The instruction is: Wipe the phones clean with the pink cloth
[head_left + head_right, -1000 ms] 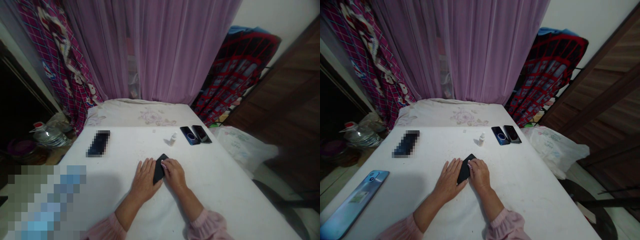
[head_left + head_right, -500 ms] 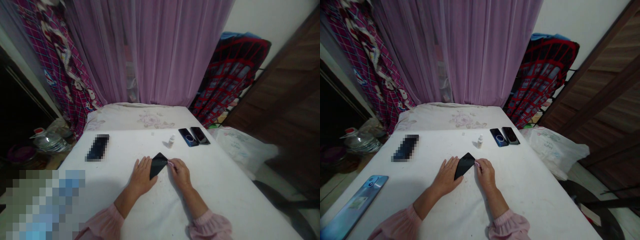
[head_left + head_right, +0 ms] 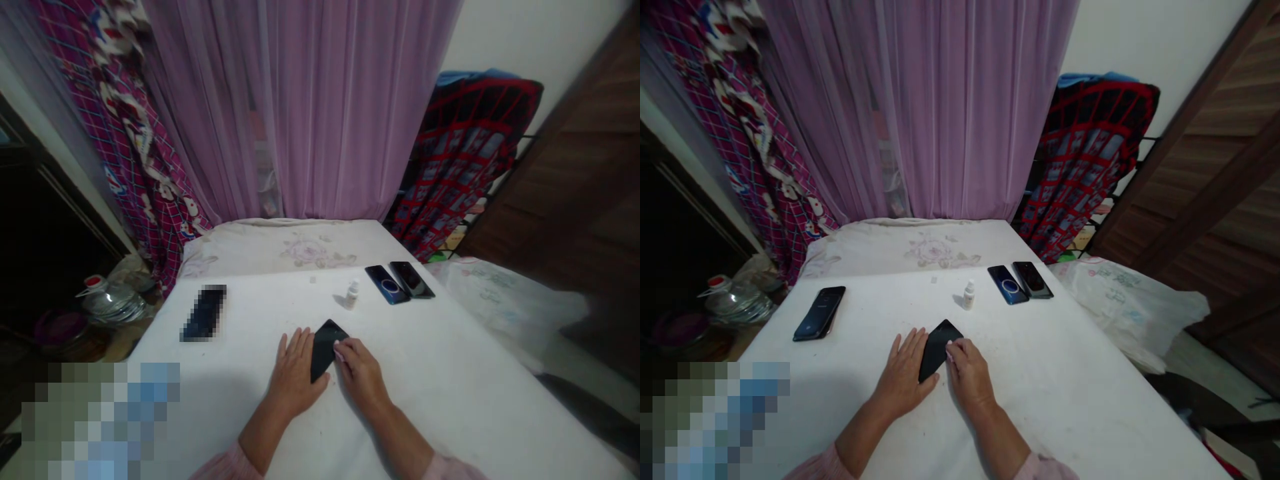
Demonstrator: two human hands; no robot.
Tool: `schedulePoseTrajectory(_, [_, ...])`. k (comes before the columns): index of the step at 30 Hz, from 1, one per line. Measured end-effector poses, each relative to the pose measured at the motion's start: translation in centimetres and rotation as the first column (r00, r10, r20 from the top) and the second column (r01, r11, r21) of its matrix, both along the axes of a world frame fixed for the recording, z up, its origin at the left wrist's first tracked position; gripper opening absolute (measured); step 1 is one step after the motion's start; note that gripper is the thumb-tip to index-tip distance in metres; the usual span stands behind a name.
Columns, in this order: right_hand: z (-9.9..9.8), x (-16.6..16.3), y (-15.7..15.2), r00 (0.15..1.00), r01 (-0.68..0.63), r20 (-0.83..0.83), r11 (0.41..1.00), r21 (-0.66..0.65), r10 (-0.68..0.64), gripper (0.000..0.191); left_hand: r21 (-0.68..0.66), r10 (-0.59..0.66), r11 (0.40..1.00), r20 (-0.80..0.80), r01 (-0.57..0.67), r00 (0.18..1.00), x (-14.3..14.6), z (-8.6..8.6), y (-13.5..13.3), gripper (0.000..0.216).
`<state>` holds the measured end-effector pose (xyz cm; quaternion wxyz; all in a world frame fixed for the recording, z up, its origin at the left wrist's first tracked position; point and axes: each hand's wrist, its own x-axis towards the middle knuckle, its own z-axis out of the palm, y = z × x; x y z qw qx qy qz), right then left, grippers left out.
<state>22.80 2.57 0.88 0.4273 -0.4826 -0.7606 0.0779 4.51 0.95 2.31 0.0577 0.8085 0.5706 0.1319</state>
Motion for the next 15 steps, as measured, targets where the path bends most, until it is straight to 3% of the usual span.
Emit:
schedulePoseTrajectory(5, [0.0, -0.7, -0.8, 0.995, -0.1, -0.026, 0.995, -0.008, 0.1, 0.029, -0.041, -0.005, 0.999, 0.029, 0.006, 1.0, -0.3, 0.3, -0.1, 0.07])
schedulePoseTrajectory(11, [-0.6, 1.3, 1.8, 0.998, 0.002, -0.069, 0.992, -0.127, -0.01, 0.029, -0.166, -0.013, 0.986, 0.062, 0.023, 0.998, -0.5, 1.0, 0.0, 0.075])
schedulePoseTrajectory(15, [-0.8, 1.6, 2.4, 0.996, 0.055, -0.062, 0.993, -0.107, -0.061, 0.028, -0.168, -0.022, 0.985, 0.056, 0.031, 0.998, -0.5, 1.2, 0.1, 0.075])
